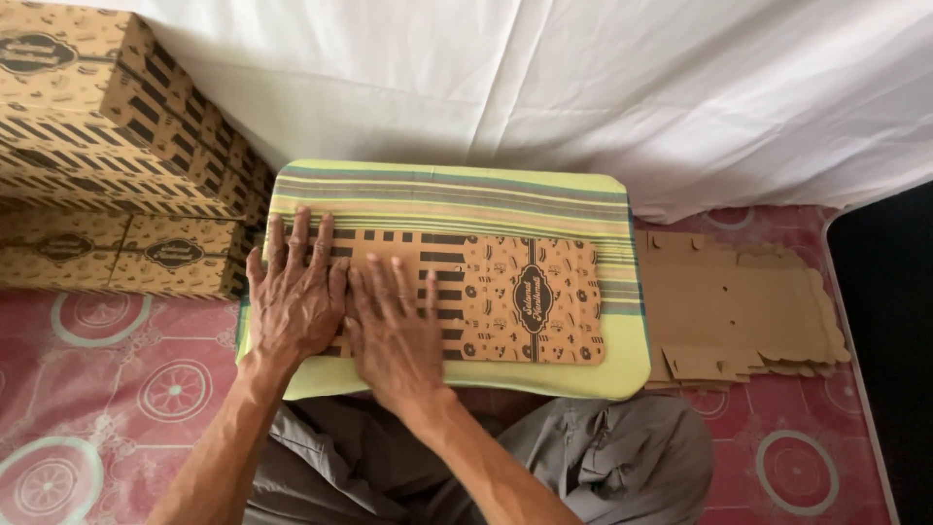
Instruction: Assembling a cardboard box by folding flaps and tucking them into place on a small stool.
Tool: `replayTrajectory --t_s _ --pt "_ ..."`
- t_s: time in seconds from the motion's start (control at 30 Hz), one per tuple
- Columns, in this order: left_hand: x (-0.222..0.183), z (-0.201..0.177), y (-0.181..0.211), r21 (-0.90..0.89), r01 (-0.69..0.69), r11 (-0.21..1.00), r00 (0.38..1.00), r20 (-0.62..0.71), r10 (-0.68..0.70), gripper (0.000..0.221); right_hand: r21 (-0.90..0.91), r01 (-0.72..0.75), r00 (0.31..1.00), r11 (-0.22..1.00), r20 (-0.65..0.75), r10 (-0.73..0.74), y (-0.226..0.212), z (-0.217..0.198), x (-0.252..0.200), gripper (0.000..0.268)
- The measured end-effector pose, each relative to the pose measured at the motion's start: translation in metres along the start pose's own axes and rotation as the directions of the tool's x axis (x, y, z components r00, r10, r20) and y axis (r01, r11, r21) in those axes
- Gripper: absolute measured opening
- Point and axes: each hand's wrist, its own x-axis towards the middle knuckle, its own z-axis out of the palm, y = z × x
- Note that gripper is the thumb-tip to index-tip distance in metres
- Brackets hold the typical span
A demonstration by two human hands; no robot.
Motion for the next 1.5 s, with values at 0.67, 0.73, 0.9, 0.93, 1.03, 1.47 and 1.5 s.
replayTrajectory --t_s 0.67,0.73,0.9,0.93,1.03,1.47,1.5 --pt "0.004 0.005 -0.001 -0.085 -0.067 0.994 0.993 -0.105 0.058 0.069 -0.324 -0.397 0.915 0.859 -0.061 0.4 0.219 -0.073 -0.152 0.068" --pt "0.003 0.004 -0.001 -0.081 -0.047 0.996 0.996 -0.081 0.041 0.07 -0.316 -0.38 0.924 0.869 -0.099 0.368 0.206 -0.08 -0.143 0.071" --pt "-0.002 -0.008 0.01 0.032 0.036 0.999 0.999 0.029 -0.037 0.065 0.078 -0.214 0.956 0.974 -0.19 0.225 0.119 -0.11 -0.074 0.079" --pt "-0.003 -0.009 0.01 0.04 0.04 0.998 0.999 0.026 -0.041 0.065 0.085 -0.208 0.956 0.974 -0.191 0.221 0.125 -0.096 -0.063 0.079" --pt "-0.002 -0.01 0.007 0.072 0.029 0.997 0.999 0.031 -0.031 0.065 -0.11 0.018 0.978 0.994 -0.205 -0.04 0.144 -0.06 -0.032 0.072" --pt "-0.007 0.022 0.045 0.148 -0.038 0.988 0.99 -0.13 0.058 0.063 -0.247 -0.03 0.994 0.969 -0.114 0.002 0.16 -0.046 -0.029 0.058" --pt "-0.013 0.031 0.056 0.228 -0.132 0.965 0.944 -0.268 0.192 0.063 -0.243 -0.028 0.993 0.97 -0.116 0.0 0.157 -0.048 -0.028 0.056"
